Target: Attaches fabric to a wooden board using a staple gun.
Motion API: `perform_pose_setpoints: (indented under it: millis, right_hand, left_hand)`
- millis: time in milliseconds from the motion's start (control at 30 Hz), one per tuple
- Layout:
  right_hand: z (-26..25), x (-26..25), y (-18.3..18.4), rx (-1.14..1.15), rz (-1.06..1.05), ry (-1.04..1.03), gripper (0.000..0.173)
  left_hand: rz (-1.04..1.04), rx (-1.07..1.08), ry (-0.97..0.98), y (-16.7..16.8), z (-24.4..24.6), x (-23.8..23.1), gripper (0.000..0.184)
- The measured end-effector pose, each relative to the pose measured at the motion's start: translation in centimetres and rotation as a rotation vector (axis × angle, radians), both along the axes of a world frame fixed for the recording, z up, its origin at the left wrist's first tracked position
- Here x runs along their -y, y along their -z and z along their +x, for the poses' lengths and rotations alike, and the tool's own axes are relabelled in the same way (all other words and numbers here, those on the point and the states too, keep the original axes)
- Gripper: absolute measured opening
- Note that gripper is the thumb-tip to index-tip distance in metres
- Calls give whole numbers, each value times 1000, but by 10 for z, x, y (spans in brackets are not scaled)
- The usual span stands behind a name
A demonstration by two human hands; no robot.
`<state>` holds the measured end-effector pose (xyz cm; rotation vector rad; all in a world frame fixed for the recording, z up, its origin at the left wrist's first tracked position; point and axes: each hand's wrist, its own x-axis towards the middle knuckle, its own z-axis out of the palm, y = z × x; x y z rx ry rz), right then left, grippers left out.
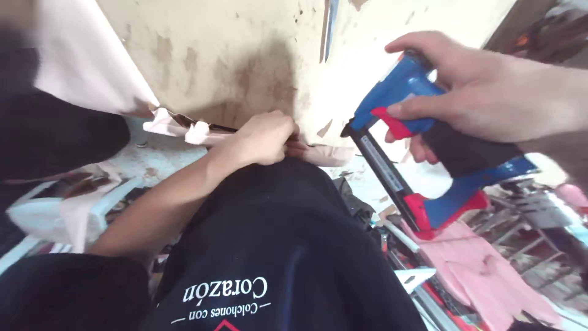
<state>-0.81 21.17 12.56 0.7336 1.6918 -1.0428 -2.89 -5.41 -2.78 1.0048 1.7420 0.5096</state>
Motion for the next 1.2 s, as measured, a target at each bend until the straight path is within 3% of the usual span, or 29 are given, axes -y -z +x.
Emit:
perform_pose_setpoints:
  millis: [233, 400, 633, 767, 900, 1033, 1200]
  right_hand:
    - [-11, 10, 8, 19, -112, -43, 66]
    - [-28, 21, 28, 176, -118, -89, 66]
    - [-35, 11, 44, 271, -91, -84, 68]
    - [-30, 20, 47, 293, -104, -71, 68]
    - [-27, 29, 51, 283, -76, -61, 68]
    - [-26, 11, 41, 219, -81, -23, 68]
    - [-25, 13, 30, 221, -116, -24, 65]
  left_hand:
    - [-53, 5, -187, 8, 6, -10, 8]
    - [-116, 2, -99, 21, 4, -28, 17]
    - [84, 369, -176, 34, 6, -31, 24]
    - [-100, 241, -187, 35, 16, -48, 20]
    - [-2, 288, -186, 36, 13, -40, 18]
    - [-50, 334, -178, 17, -2, -16, 36]
    - [-132, 277, -285, 23, 3, -23, 25]
